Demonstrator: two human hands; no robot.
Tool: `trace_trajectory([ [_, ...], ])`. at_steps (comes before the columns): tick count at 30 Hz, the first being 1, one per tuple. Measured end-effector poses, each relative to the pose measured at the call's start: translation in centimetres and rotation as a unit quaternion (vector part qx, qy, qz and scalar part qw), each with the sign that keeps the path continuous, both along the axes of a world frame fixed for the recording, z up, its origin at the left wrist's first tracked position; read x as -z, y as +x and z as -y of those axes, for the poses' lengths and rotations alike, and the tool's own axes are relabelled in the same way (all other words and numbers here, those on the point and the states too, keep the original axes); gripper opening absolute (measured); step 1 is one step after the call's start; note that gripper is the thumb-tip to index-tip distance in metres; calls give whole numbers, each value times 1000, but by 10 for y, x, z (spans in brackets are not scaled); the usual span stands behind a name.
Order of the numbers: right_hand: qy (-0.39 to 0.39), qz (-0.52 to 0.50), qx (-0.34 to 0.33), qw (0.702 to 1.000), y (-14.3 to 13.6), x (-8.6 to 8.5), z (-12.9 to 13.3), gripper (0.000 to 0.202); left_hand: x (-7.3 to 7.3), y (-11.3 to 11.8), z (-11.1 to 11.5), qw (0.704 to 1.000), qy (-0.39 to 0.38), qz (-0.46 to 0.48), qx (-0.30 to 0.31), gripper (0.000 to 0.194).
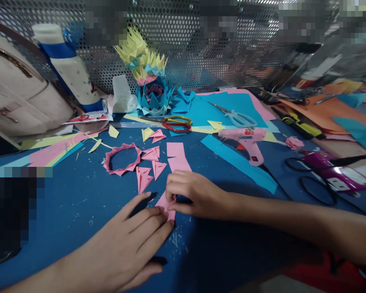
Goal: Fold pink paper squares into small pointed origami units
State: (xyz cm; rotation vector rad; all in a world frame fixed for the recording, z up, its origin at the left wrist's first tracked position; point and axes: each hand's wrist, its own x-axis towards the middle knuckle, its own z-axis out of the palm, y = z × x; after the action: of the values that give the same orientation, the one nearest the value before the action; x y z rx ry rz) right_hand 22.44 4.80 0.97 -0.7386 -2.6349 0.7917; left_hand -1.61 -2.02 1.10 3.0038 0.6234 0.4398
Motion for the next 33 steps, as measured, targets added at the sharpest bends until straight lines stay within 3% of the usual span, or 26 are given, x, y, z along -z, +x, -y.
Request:
trace_trajectory([
  [10, -5, -18, 10, 1000, 3, 2, -2, 8, 0, 6, -2, 1000, 16, -6, -3, 46],
  [16, 18, -13, 4, 1000, 6, 7, -8, 23, 0, 4, -2, 999, 17, -29, 10, 49],
  [21, -1, -42, 10, 999, 15, 3, -13, 14, -3, 3, -1, 999, 5, -40, -14, 46],
  [23, 12, -69, -29, 997, 21, 1, -14, 17, -3, 2, 0, 999, -3, -34, -33, 46],
  [28, 148, -32, -180, 972, 31, -2, -14, 31, 0, -1, -1, 1000, 6, -25, -18, 49],
  [33, 180, 1, -180, 967, 34, 0, -19, 30, -1, 0, -1, 999, -5, -40, -34, 46],
])
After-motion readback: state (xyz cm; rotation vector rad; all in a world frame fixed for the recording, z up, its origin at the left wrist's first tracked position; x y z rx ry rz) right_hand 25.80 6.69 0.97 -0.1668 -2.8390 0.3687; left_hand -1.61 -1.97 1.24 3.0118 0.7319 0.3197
